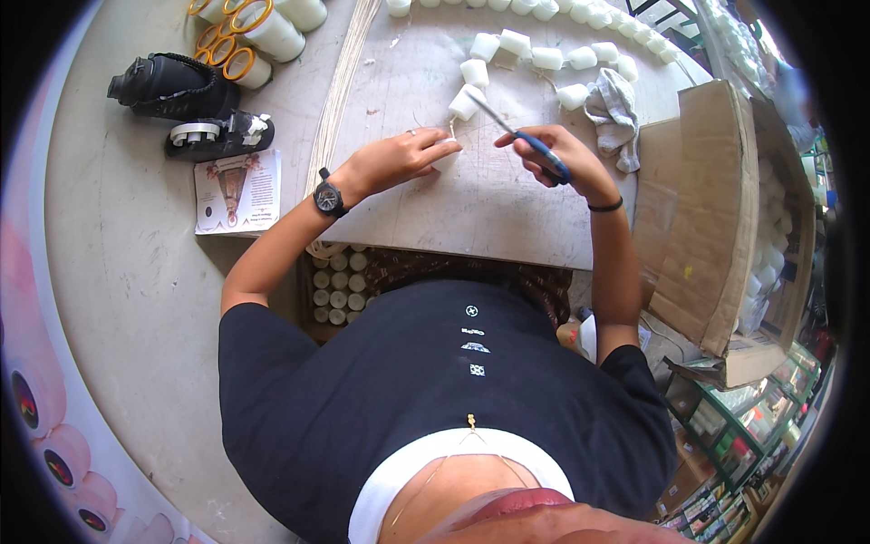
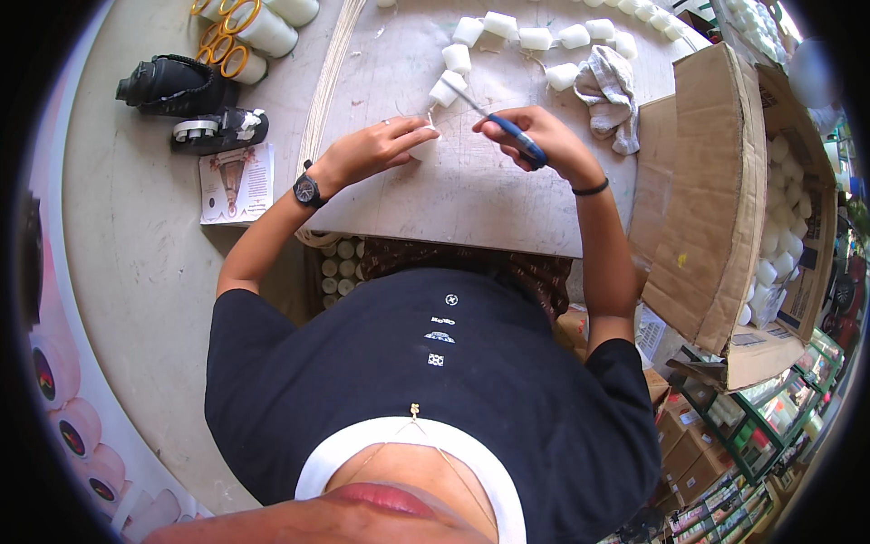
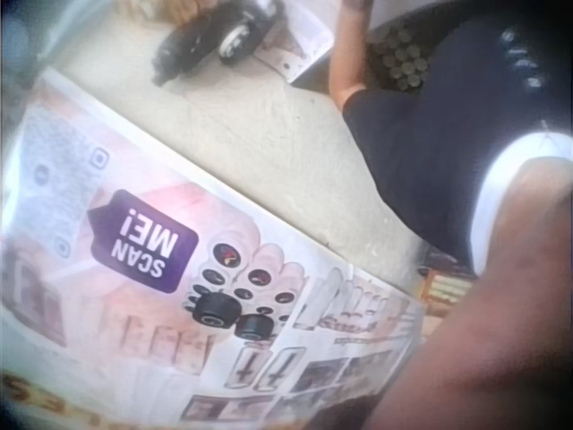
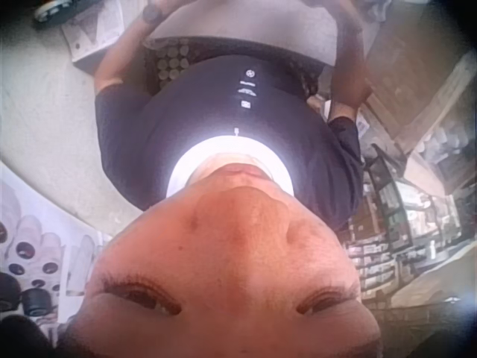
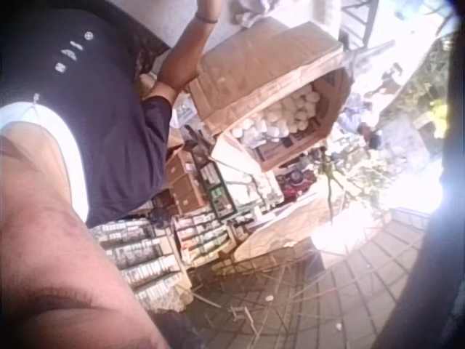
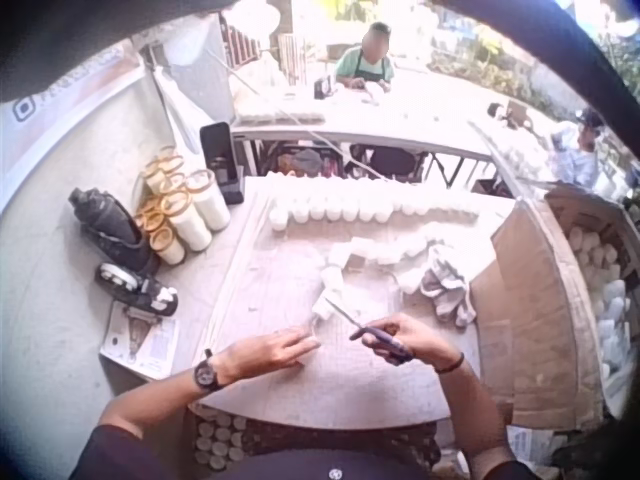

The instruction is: The person assembles small white cylindrical candles by inserting wicks and trimming excess wick with scissors. They then wipe the candles with a cloth and place them into a cardboard box.

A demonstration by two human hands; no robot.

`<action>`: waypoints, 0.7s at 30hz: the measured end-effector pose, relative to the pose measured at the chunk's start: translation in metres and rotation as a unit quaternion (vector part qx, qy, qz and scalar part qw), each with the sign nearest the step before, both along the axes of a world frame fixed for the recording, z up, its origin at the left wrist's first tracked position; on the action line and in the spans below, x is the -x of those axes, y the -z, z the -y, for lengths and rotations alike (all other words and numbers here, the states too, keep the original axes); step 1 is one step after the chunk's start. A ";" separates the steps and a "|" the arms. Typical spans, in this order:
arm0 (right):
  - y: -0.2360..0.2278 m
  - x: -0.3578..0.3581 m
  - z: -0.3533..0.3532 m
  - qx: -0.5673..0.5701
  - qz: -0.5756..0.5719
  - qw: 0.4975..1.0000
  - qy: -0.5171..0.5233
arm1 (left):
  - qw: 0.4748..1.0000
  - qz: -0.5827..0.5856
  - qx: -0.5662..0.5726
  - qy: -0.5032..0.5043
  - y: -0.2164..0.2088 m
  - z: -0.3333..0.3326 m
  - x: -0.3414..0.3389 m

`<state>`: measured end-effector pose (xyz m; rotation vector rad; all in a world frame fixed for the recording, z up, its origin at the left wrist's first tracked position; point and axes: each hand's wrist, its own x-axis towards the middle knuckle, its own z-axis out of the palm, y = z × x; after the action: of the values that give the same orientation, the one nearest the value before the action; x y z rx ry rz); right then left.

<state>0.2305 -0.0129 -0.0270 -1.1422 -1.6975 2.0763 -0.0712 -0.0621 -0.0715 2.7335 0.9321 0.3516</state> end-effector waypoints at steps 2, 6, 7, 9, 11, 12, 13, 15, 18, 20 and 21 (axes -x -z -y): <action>-0.004 -0.010 0.006 -0.013 0.005 0.999 0.041 | 0.999 0.021 -0.030 -0.002 0.003 0.003 0.007; 0.001 -0.027 0.021 -0.007 -0.001 0.994 0.106 | 0.993 0.021 -0.093 -0.075 0.001 -0.022 0.027; 0.003 -0.028 0.025 -0.006 -0.001 0.994 0.112 | 0.990 0.016 -0.088 -0.108 -0.002 -0.034 0.032; 0.004 -0.029 0.032 -0.004 0.013 0.992 0.122 | 0.981 0.021 -0.135 -0.135 -0.005 -0.069 0.036; 0.002 -0.028 0.038 -0.008 0.018 0.991 0.135 | 0.954 0.027 -0.246 -0.167 -0.002 -0.104 0.028; 0.000 -0.026 0.041 -0.002 0.022 0.990 0.140 | 0.941 0.043 -0.272 -0.196 0.006 -0.121 0.028; 0.000 -0.026 0.043 -0.006 0.022 0.989 0.145 | 0.930 0.030 -0.303 -0.208 0.009 -0.135 0.025; 0.003 -0.026 0.047 -0.014 0.021 0.988 0.151 | 0.901 0.002 -0.365 -0.233 0.015 -0.159 0.021; 0.000 -0.031 0.052 -0.017 0.040 0.988 0.147 | 0.888 -0.005 -0.375 -0.268 0.039 -0.181 0.024; 0.003 -0.036 0.056 -0.018 0.054 0.987 0.147 | 0.887 0.000 -0.369 -0.278 0.043 -0.186 0.023; 0.002 -0.038 0.057 -0.017 0.053 0.986 0.154 | 0.886 0.003 -0.371 -0.278 0.045 -0.189 0.023</action>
<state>0.2680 -0.0700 -0.0293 -1.4252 -1.4818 1.8204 -0.0940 0.1270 -0.1160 3.0068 1.9134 0.9996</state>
